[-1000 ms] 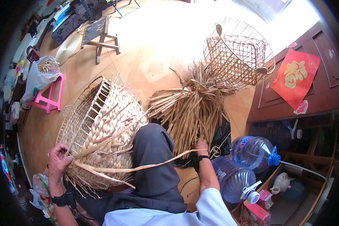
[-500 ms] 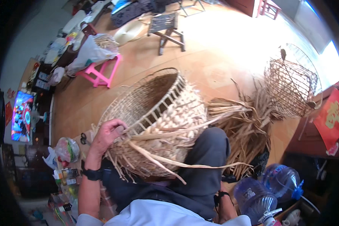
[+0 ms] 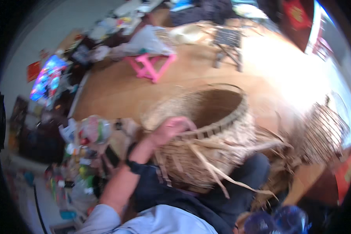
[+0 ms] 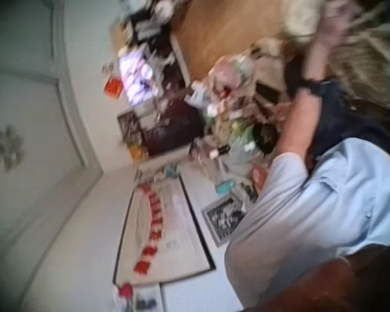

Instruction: Repairing or weaving a large wicker basket using bamboo or wood strips while sitting on the floor.

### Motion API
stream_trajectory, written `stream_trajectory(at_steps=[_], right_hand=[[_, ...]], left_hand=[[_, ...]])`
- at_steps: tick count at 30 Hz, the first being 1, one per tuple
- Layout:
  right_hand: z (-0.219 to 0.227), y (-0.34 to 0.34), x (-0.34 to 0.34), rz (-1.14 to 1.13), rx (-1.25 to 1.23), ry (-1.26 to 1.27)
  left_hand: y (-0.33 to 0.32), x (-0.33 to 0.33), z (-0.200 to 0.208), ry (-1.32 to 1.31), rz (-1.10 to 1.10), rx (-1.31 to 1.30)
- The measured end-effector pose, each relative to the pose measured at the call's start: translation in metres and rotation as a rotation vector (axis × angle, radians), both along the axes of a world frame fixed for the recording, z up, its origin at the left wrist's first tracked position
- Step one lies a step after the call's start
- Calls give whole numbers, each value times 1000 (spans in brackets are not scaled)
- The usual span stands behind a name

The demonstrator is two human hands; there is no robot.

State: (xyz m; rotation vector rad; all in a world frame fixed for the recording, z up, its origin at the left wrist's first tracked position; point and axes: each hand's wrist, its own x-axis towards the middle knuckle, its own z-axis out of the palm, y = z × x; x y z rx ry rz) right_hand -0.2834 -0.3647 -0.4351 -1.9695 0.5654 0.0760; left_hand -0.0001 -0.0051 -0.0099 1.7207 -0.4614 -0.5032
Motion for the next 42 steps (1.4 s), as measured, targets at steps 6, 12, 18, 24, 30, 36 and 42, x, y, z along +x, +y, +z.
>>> stream_trajectory(at_steps=[6, 12, 18, 24, 30, 36, 42], right_hand=[[43, 189, 172, 333, 192, -249], [83, 219, 197, 450, 179, -327], [142, 184, 217, 469, 91, -390], [206, 144, 216, 490, -6, -430], [276, 118, 211, 518, -87, -477], [348, 93, 203, 541, -171, -514], [409, 75, 195, 553, -243, -543]], left_hand=[[-43, -5, 19, -124, -62, 232], [-30, -12, 22, -319, -70, 399], [-30, -5, 12, -335, -117, 261], [-37, -5, 7, -322, -74, 263], [-42, -1, -11, -332, -52, 281], [-57, -3, -22, -378, 61, 323], [-51, -3, -21, -413, 70, 259]])
